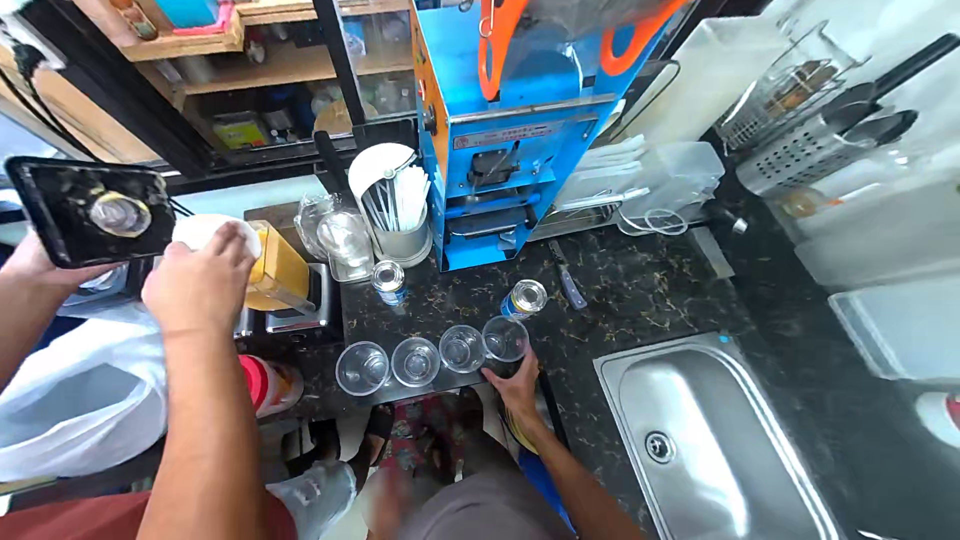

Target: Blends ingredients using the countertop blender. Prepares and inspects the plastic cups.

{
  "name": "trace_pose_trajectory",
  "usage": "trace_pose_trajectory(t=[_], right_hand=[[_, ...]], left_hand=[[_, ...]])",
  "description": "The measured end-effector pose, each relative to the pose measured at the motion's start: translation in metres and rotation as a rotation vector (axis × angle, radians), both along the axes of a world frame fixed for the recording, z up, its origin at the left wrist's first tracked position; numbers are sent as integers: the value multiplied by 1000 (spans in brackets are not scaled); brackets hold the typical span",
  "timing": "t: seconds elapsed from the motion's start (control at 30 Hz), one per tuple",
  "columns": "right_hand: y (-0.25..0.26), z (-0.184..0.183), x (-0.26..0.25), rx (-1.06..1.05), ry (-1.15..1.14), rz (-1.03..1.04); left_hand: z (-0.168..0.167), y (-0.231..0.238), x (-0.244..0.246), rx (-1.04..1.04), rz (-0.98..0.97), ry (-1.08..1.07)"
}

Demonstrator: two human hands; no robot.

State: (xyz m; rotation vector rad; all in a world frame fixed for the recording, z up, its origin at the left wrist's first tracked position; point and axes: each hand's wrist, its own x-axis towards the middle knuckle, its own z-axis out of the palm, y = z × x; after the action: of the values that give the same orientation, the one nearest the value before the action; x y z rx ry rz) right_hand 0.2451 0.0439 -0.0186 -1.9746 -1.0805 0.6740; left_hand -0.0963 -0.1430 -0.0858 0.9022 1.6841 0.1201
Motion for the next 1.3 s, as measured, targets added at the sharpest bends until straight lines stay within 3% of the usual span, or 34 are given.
trace_pose_trajectory(t=[0.17, 0.33, 0.4, 0.53, 0.6, 0.77, 0.97, 1.3], right_hand=[[29, -2, 12, 7, 88, 130], [37, -13, 16, 105, 170, 199], [37, -16, 17, 144, 206, 195], [31, -14, 21, 232, 306, 129], [24, -15, 24, 249, 324, 114], [20, -20, 25, 225, 257, 110], [18, -19, 25, 164, 162, 121], [16, -19, 26, 127, 220, 105]], left_hand=[[-1, -10, -13, -36, 26, 11], [10, -8, -11, 99, 61, 23], [18, 2, 2, 263, -10, 53], [54, 52, 64, 781, -139, 108], [72, 84, 107, 873, -109, 51], [82, 149, 196, 721, 172, 14], [86, 191, 242, 657, 499, 130], [107, 225, 251, 256, 438, 458]])
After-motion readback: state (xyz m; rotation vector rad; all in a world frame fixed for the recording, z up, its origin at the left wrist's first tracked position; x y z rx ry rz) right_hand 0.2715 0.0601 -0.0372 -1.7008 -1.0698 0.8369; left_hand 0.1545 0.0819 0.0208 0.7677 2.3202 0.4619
